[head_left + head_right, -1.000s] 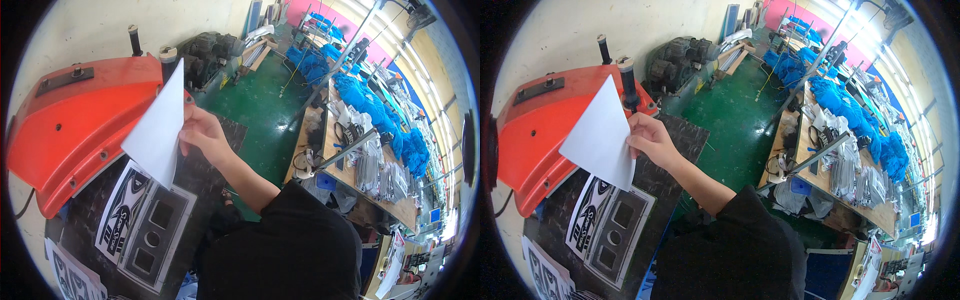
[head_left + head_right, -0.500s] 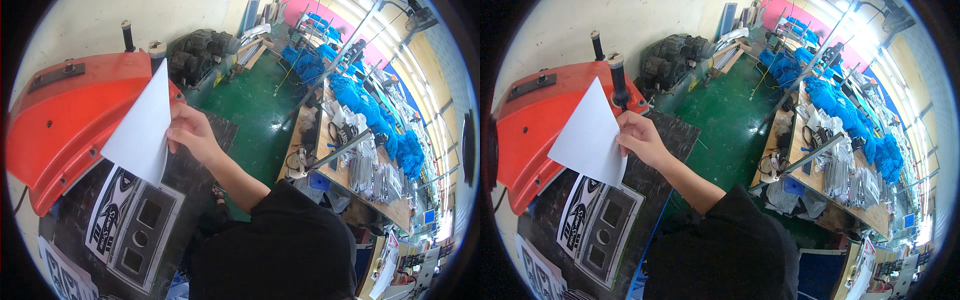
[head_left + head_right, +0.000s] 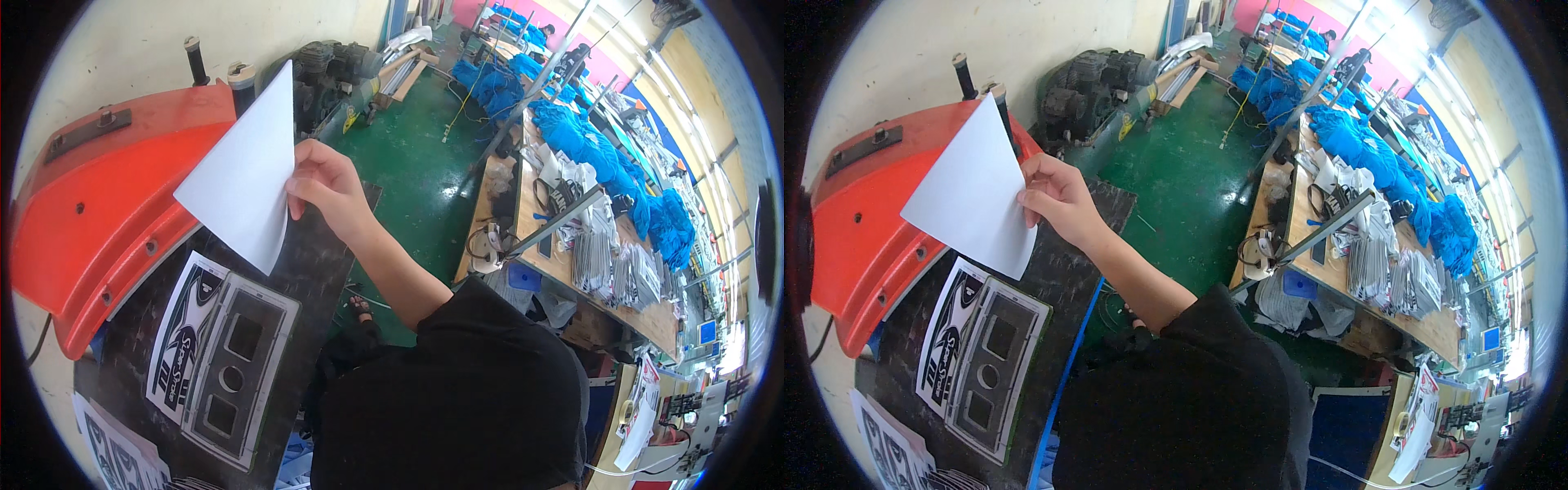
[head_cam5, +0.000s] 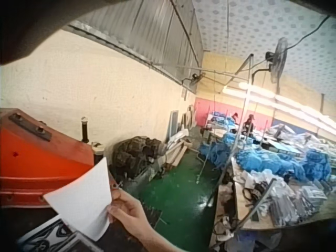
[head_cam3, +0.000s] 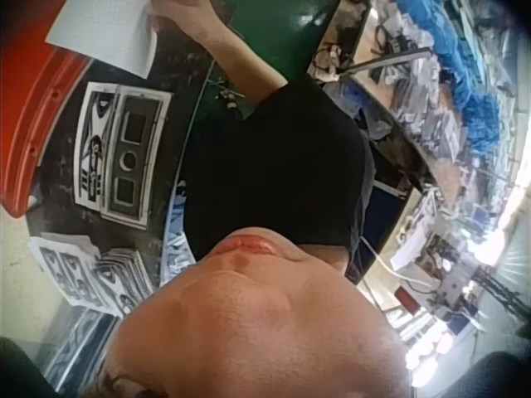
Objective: Placing a die template over printed sheets and using a clicker press machine to cut out stickers.
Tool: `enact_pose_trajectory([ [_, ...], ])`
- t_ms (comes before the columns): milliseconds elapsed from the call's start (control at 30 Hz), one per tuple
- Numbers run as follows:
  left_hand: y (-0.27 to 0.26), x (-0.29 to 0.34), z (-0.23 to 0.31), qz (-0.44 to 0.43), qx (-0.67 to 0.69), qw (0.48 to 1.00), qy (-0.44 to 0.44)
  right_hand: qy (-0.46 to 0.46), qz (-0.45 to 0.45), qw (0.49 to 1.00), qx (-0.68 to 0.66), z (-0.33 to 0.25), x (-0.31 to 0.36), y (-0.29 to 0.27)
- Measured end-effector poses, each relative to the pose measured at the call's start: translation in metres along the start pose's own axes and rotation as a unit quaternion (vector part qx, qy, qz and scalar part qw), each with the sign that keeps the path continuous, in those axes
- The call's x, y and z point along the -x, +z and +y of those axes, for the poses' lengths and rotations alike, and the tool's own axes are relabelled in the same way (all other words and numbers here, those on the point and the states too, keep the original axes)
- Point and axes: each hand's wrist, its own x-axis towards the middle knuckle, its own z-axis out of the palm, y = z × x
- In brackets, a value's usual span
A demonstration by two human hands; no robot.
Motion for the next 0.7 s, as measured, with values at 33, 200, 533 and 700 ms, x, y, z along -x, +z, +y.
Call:
enact_pose_trajectory([
  [33,-0.001,-0.001,0.001,0.000,-0.011,1.000,-0.011,-0.006,0.000,1.000,0.005,-0.001,0.001,0.001],
  [200,-0.008,-0.006,0.009,0.004,-0.070,0.995,-0.069,-0.003,-0.007,1.000,0.017,-0.001,0.005,0.001],
  [533,-0.029,-0.022,0.027,0.023,-0.198,0.961,-0.191,-0.002,0.008,1.000,0.003,-0.001,0.008,0.002],
  [700,-0.037,-0.040,0.015,0.045,-0.294,0.914,-0.275,-0.005,0.014,1.000,0.016,0.005,0.004,0.000],
])
